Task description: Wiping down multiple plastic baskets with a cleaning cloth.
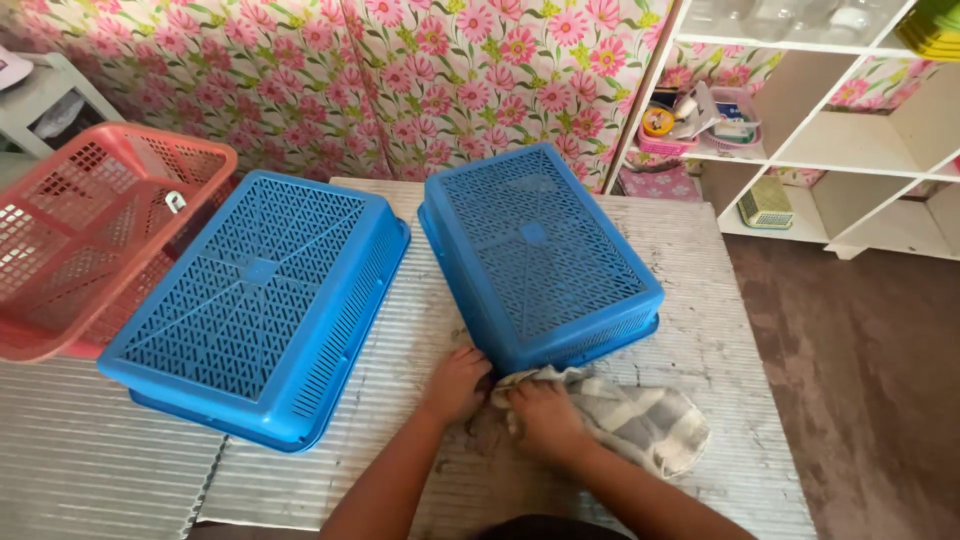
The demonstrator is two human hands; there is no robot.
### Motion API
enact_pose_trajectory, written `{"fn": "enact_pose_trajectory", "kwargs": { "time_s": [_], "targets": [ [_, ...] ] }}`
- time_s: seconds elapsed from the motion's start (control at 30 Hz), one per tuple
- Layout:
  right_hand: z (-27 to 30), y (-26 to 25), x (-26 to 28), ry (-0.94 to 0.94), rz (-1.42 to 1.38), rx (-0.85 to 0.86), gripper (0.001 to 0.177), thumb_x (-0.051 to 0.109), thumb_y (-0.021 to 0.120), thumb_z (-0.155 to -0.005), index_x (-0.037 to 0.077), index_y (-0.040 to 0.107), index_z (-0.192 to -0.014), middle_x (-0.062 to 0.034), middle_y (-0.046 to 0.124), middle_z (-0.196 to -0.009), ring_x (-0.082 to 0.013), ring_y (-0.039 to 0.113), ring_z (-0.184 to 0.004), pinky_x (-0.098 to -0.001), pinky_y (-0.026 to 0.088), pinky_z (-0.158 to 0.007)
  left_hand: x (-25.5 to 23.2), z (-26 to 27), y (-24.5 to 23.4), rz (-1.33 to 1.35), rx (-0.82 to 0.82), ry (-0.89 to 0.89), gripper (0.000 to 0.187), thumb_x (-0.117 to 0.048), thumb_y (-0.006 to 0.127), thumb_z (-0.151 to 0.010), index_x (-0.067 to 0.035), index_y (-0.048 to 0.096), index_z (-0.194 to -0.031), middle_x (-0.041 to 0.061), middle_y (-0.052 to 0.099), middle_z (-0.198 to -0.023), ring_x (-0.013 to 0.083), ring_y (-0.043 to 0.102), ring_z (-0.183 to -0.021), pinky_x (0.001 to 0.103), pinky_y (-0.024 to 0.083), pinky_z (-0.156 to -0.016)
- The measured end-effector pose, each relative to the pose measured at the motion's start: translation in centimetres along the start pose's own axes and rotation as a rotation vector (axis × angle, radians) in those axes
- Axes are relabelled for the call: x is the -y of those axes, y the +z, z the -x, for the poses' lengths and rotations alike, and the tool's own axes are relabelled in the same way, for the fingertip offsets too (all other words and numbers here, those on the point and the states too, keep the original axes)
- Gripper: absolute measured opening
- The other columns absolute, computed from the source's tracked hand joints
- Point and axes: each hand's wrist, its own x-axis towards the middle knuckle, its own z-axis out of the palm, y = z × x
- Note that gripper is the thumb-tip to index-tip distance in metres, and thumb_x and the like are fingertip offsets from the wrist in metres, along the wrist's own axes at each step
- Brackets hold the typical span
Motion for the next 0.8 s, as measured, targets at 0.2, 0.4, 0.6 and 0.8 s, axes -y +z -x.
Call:
{"fn": "enact_pose_trajectory", "kwargs": {
  "time_s": [0.2,0.4,0.6,0.8],
  "targets": [
    [2.6,-1.4,-7.1,0.197,0.04,-0.062,0.041,0.032,0.069,-0.075,0.025,0.072,-0.115,-0.0056,0.067,-0.111,-0.0318,0.063,-0.102,-0.0521,0.046,-0.09,1.7,-1.8,-0.9,-0.086,0.113,-0.073,0.063,-0.038,0.083,-0.068,-0.012,0.064,-0.121,0.01,0.058,-0.139,0.0313,0.049,-0.135,0.047,0.037,-0.108],
    [5.8,-3.2,-14.2,0.564,0.324,0.227,0.063,0.053,0.071,-0.076,0.031,0.06,-0.134,-0.0064,0.057,-0.133,-0.0315,0.06,-0.116,-0.0507,0.043,-0.097,-4.9,-5.5,4.5,-0.173,0.145,0.036,0.055,-0.052,0.08,-0.073,-0.014,0.07,-0.111,0.008,0.064,-0.113,0.0314,0.058,-0.105,0.05,0.045,-0.091],
    [8.3,-2.6,-15.6,0.52,0.122,0.199,0.07,0.042,0.081,-0.065,0.032,0.063,-0.132,-0.0069,0.054,-0.13,-0.0318,0.058,-0.117,-0.0545,0.05,-0.091,-9.0,-6.1,6.0,-0.095,0.14,-0.039,0.037,-0.041,0.078,-0.082,-0.009,0.069,-0.098,0.01,0.064,-0.106,0.0327,0.056,-0.103,0.048,0.044,-0.091],
    [9.4,-1.2,-10.5,0.407,0.024,0.085,0.068,0.043,0.081,-0.066,0.023,0.061,-0.128,-0.011,0.055,-0.124,-0.0354,0.057,-0.111,-0.0532,0.043,-0.096,-4.8,-6.3,4.5,0.143,-0.078,0.156,0.015,-0.006,0.068,-0.073,-0.008,0.062,-0.087,0.013,0.065,-0.097,0.0343,0.061,-0.094,0.046,0.049,-0.086]
  ]
}}
